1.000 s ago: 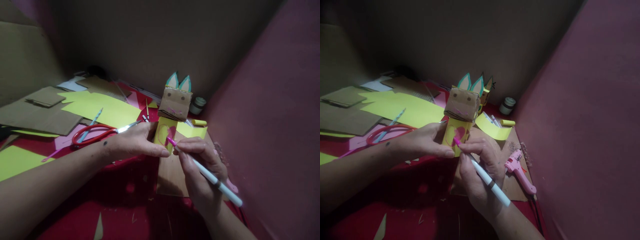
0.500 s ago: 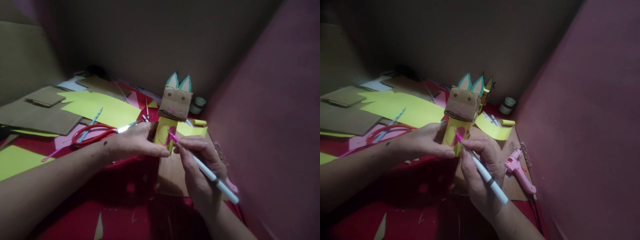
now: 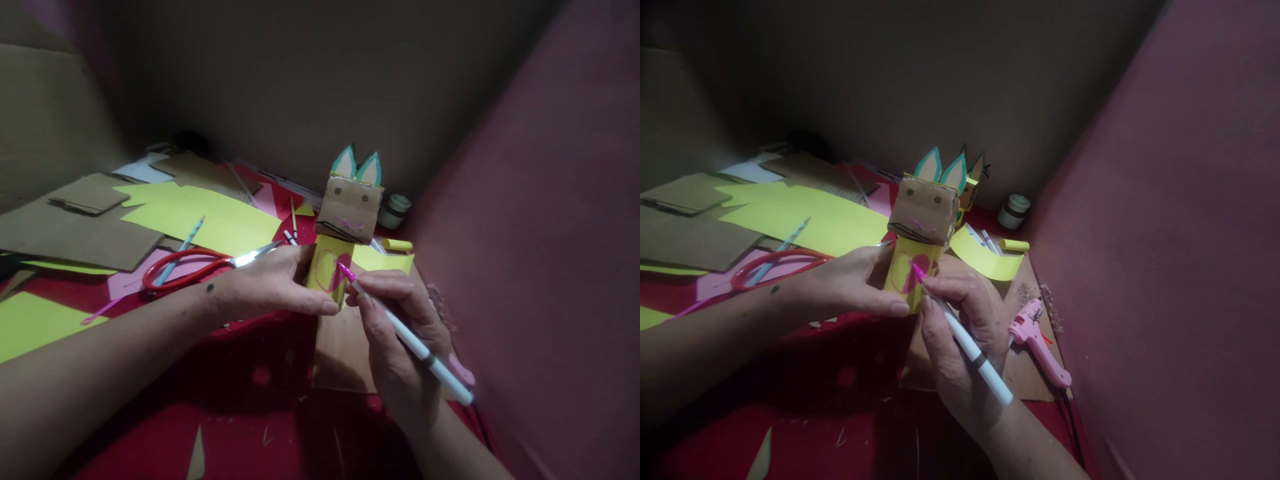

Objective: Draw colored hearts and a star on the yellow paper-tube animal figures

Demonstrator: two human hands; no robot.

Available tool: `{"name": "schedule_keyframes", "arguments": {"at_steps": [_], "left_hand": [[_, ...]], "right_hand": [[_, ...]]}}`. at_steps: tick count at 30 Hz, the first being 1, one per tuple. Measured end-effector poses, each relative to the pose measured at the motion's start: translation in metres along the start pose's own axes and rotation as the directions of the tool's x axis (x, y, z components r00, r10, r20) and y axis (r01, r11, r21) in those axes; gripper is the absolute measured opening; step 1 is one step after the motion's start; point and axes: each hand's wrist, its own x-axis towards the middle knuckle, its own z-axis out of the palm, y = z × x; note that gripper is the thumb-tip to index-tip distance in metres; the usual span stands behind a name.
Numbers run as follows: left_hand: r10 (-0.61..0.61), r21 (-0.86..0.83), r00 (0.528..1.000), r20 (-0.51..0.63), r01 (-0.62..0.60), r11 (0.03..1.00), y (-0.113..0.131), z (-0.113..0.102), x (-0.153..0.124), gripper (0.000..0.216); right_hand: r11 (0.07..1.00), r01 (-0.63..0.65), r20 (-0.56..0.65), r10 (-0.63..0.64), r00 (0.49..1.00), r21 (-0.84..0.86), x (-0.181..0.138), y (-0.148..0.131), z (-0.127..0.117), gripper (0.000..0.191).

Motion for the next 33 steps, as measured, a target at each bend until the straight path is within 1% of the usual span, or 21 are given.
{"name": "schedule_keyframes", "arguments": {"at_steps": [3, 7, 11, 14, 18, 24, 28, 33], "left_hand": [[-0.003, 0.008, 1.000, -0.014, 0.003, 1.000, -0.0022, -0.0007, -0.0006, 0.044], [-0.002, 0.002, 1.000, -0.017, 0.002, 1.000, -0.0036, -0.0015, -0.0005, 0.045], [0.023, -0.040, 1.000, 0.020, -0.023, 0.999, -0.0022, -0.0005, 0.0001, 0.045], [0.027, -0.034, 0.999, 0.035, -0.026, 0.999, -0.0005, 0.0005, -0.0001, 0.043], [0.034, -0.030, 0.998, 0.047, -0.032, 0.999, 0.0002, 0.0010, -0.0004, 0.038], [0.043, -0.023, 0.998, 0.040, -0.042, 0.999, -0.0022, -0.0003, -0.0002, 0.040], [0.048, -0.053, 0.997, 0.054, -0.045, 0.998, -0.0004, 0.0004, -0.0007, 0.039], [0.032, -0.030, 0.999, 0.043, -0.030, 0.999, 0.0029, 0.0019, -0.0012, 0.036]], "right_hand": [[1.000, 0.011, -0.004, -0.011, 1.000, 0.003, 0.0004, -0.0001, 0.0009, 0.019], [1.000, 0.017, 0.031, -0.018, 0.999, 0.026, -0.0010, 0.0003, 0.0011, 0.021], [0.999, 0.030, -0.025, -0.029, 0.999, 0.038, -0.0011, 0.0020, 0.0010, 0.019], [0.998, 0.054, -0.052, -0.052, 0.997, 0.021, -0.0002, 0.0039, 0.0008, 0.019], [0.999, 0.039, -0.030, -0.038, 0.999, 0.035, -0.0003, 0.0060, -0.0004, 0.019], [0.999, 0.048, -0.055, -0.047, 0.997, 0.015, -0.0011, 0.0066, -0.0006, 0.019], [0.998, 0.044, -0.052, -0.042, 0.998, 0.050, -0.0002, 0.0051, 0.0014, 0.020], [0.997, 0.035, -0.035, -0.032, 0.999, 0.072, 0.0009, 0.0045, 0.0022, 0.020]]}}
